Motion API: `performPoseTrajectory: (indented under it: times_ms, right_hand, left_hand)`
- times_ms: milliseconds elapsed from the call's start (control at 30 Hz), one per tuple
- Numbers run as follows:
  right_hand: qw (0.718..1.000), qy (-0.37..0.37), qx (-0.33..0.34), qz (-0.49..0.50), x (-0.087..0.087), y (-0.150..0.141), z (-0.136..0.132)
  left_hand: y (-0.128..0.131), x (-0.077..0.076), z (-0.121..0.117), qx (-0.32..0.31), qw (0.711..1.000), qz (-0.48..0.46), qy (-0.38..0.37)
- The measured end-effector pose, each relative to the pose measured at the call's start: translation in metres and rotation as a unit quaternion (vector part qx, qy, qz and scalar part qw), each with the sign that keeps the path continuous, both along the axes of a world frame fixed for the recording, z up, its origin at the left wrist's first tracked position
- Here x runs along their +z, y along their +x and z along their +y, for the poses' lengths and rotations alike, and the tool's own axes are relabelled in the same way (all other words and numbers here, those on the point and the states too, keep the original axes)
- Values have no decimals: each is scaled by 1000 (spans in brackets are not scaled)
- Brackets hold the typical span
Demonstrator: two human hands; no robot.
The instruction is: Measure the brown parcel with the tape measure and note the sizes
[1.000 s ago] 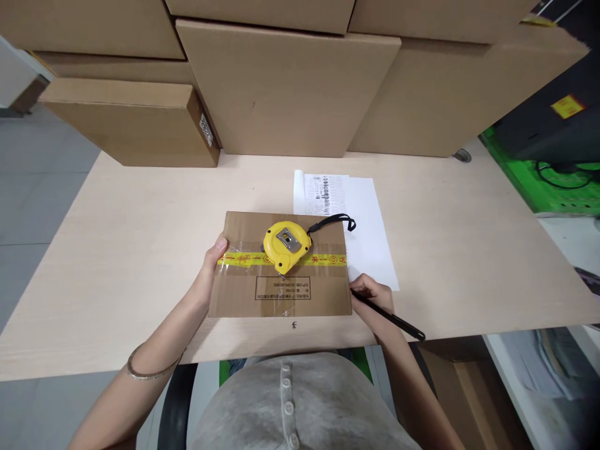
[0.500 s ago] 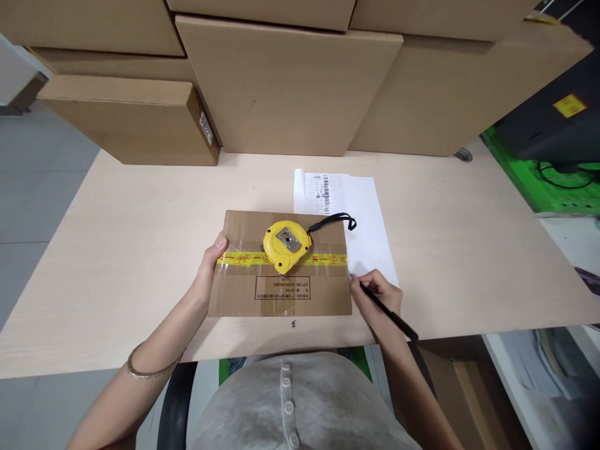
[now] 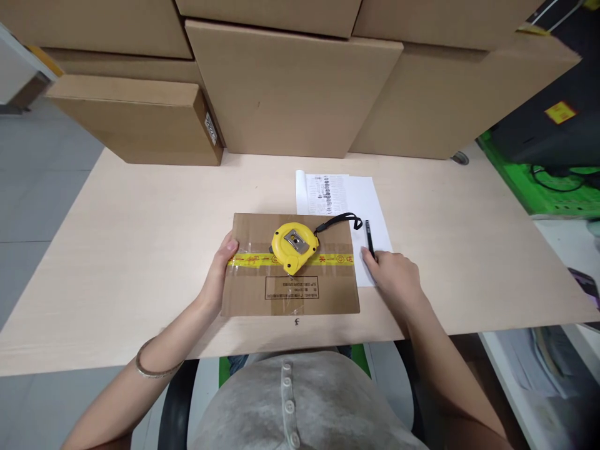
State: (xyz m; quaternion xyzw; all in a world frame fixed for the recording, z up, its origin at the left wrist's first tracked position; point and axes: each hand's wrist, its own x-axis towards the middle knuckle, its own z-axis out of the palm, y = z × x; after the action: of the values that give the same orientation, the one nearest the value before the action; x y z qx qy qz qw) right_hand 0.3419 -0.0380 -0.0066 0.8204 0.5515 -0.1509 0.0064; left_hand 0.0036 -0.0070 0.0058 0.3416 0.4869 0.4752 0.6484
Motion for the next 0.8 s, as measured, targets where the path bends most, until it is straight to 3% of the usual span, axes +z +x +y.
performPoseTrajectory:
  times_ms: [167, 267, 333, 400, 467, 533, 633, 800]
  right_hand:
    - [997, -23, 17, -67, 10, -16, 11]
    - [990, 98, 16, -97, 32, -21, 15]
    - [967, 234, 85, -58, 50, -27, 23]
    - [924, 295, 240, 39, 65, -37, 35]
    - [871, 254, 398, 137, 73, -50, 53]
    - [837, 173, 480, 198, 74, -62, 72]
    - [826, 82, 506, 235, 71, -71, 93]
    - [822, 59, 471, 316, 80, -73, 88]
  left_hand:
    - [-5, -10, 0, 72, 991, 73, 84]
    - [-10, -13, 2, 52, 986, 82, 136]
    - [-14, -15, 4, 29, 976, 116, 182]
    - [-18, -18, 8, -1, 967, 148, 208]
    - [-21, -21, 12, -20, 965, 140, 219]
    - [-21, -23, 15, -24, 969, 102, 223]
    - [-21, -25, 18, -30, 972, 63, 224]
    - [-26, -32, 25, -68, 968, 45, 238]
